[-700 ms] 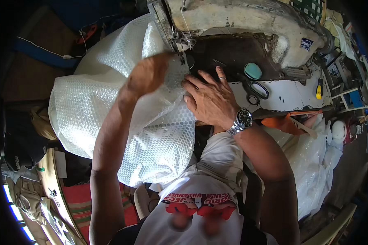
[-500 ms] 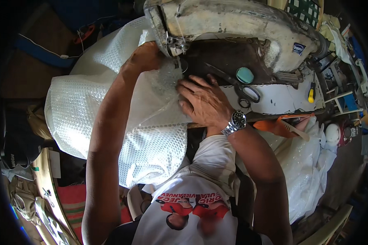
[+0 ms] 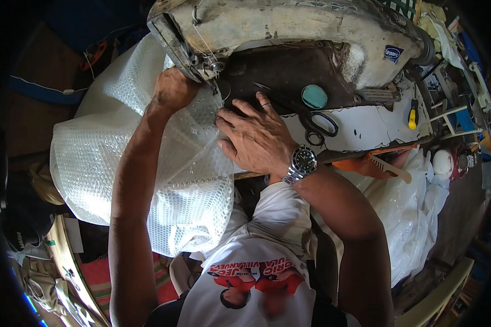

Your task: The recorder is using an industrial sewing machine to join or hem sheets of bubble wrap material.

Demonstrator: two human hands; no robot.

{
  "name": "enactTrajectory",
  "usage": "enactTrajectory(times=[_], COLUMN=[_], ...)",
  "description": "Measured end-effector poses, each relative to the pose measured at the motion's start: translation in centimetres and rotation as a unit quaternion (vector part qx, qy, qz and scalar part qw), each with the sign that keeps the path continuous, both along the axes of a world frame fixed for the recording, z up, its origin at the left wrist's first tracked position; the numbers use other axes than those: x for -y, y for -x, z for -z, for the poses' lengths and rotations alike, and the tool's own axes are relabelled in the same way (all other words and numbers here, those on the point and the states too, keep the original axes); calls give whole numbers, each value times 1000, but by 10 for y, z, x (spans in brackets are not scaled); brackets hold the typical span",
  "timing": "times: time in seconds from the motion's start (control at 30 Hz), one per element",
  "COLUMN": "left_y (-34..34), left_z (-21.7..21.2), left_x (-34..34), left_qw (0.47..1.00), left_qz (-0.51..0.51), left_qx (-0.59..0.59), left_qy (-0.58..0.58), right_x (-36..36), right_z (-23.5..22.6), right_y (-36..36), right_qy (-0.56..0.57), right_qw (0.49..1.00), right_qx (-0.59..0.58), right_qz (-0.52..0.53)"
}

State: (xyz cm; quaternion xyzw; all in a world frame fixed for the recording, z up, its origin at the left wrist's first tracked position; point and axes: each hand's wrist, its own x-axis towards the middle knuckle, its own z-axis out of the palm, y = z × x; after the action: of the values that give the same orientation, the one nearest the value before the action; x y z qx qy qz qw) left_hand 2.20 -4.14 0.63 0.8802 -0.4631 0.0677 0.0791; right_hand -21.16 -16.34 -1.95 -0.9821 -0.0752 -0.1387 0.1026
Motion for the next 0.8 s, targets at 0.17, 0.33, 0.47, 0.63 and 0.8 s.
enactTrajectory(times=[0.17, 0.33, 0.47, 0.63, 0.8], left_y=[-5, -19, -36, -50, 2], left_z=[7, 6, 18, 32, -49], left_x=[-1, 5, 2, 7, -55], left_qw=[1000, 998, 995, 961, 961], left_qz=[-4, -11, 3, -12, 91], left_qx=[15, 52, 94, 277, -31], left_qy=[2, 17, 15, -9, 259], right_x=[-5, -13, -19, -28, -40], right_z=[-2, -2, 6, 9, -4], right_y=[-2, -10, -13, -25, 6], right_qy=[26, 42, 25, 18, -30], right_qw=[999, 997, 995, 989, 982], right_qx=[-12, -9, 13, -1, 116], right_qz=[40, 61, 99, 149, 145])
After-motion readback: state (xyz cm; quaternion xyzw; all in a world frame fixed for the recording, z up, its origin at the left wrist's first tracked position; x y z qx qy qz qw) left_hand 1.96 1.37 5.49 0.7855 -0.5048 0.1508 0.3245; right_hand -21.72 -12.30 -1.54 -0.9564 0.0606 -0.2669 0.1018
